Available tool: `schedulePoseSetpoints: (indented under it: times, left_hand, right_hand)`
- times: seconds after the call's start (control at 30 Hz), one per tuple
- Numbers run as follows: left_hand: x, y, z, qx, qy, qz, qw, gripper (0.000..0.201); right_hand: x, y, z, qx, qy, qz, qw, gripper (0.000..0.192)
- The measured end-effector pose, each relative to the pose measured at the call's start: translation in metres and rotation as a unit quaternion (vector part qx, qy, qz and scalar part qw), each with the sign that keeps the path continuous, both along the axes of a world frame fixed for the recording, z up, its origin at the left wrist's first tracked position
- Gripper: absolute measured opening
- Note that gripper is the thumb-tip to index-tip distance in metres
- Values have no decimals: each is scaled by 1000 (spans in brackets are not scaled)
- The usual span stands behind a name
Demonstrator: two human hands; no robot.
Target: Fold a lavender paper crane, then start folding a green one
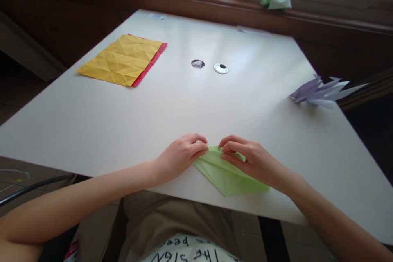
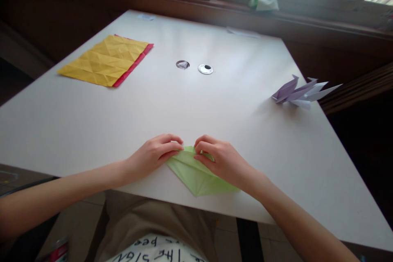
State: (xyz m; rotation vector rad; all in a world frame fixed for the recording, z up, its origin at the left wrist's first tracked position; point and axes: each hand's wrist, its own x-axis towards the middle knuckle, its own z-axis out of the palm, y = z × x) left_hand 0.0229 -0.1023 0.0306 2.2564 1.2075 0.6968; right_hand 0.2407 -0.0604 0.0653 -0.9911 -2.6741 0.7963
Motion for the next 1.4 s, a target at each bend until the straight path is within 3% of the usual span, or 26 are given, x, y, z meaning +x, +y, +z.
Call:
schedulePoseSetpoints:
  times: [0.2,0.6,0.8,1.4]
  left_hand:
    - [0,-1,-5,30,-32,5,999,18]
    - [0,-1,-8,14,-52,-18,998,22]
    - [1,-2,-6,11,-40,-15,999,21]
    - [3,0,-4,23,-19,-42,999,17]
  right_hand:
    - [-1,6,-6,30,12,6,999,9]
    - [-2,4,-16,23,28,-41,998,5]
    - [-2,5,-16,2,29,-53,998,9]
    - [-4,-1,-21,58,5,-50,997,4]
